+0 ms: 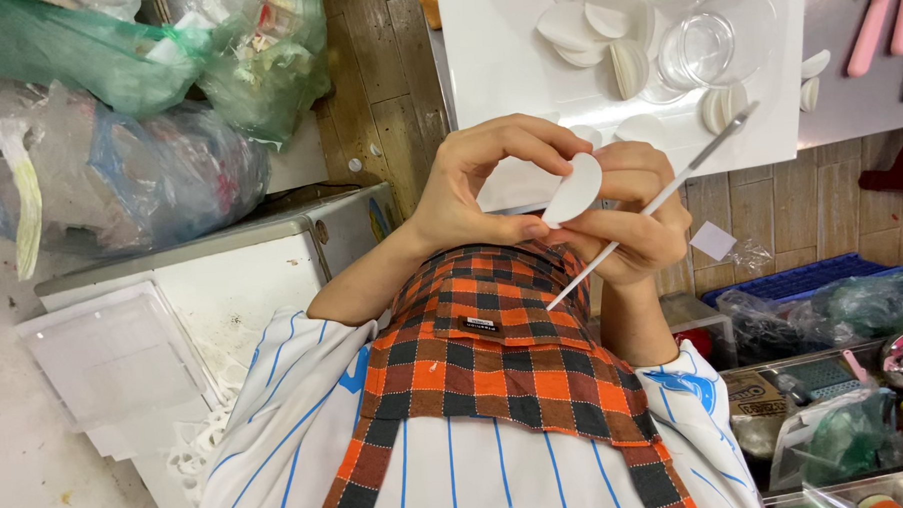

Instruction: The person repeatedly picks up small white oval pieces from a tray, uses a thin white tool to smooth and shape their edges, and places them back on the tray. The person handles the pieces one at a time, rotating them to work on different sides.

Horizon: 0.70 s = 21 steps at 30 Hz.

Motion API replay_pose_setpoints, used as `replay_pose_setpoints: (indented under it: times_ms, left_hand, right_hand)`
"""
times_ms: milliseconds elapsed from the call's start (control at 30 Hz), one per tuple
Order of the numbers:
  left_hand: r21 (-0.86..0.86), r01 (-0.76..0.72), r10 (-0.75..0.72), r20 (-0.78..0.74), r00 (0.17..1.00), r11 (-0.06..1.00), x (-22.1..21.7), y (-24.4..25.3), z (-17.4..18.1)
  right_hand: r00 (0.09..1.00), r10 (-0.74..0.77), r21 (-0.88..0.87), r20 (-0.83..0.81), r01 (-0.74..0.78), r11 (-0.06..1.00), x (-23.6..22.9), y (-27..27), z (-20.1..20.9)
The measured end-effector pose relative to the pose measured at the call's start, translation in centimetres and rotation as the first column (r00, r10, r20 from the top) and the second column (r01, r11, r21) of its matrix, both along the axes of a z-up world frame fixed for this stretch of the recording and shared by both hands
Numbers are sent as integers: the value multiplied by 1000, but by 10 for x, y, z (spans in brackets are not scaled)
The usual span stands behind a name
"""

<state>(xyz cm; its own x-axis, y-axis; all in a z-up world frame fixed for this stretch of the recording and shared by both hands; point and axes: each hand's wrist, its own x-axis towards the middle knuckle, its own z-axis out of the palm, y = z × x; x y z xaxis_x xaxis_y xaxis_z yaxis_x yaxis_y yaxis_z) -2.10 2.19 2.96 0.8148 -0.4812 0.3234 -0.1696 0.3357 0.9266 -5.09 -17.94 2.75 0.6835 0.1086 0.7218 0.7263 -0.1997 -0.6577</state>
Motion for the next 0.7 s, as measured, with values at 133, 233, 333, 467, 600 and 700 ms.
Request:
replay_pose_setpoints:
  times_ms: [133,233,333,467,600,700]
  left_hand:
    - [-71,26,-33,-109,994,997,-3,0,-2]
    - [-148,43,-73,-202,977,988,-5,-2,-4]
    - [-135,54,-86,-241,967,989,-5,-1,-6]
    - [-167,16,-69,-314,947,986,-2,4,-16]
    - [-266,-34,-81,-410,909,963,1,9,-30]
    - [-331,-39,-124,-456,881,943,0,7,-40]
  right_hand:
    - [1000,3,8,8,-3,1000,2,4,-1]
    - [998,-52,-36,-31,51,998,1,7,2]
    - [990,-70,-23,-124,68,997,-1,4,5]
    - [976,-105,134,-191,132,982,7,-32,-13]
    - [922,-358,-110,-146,344,932,41,-120,-20]
    - [848,-400,-323,-348,292,900,58,-145,-18]
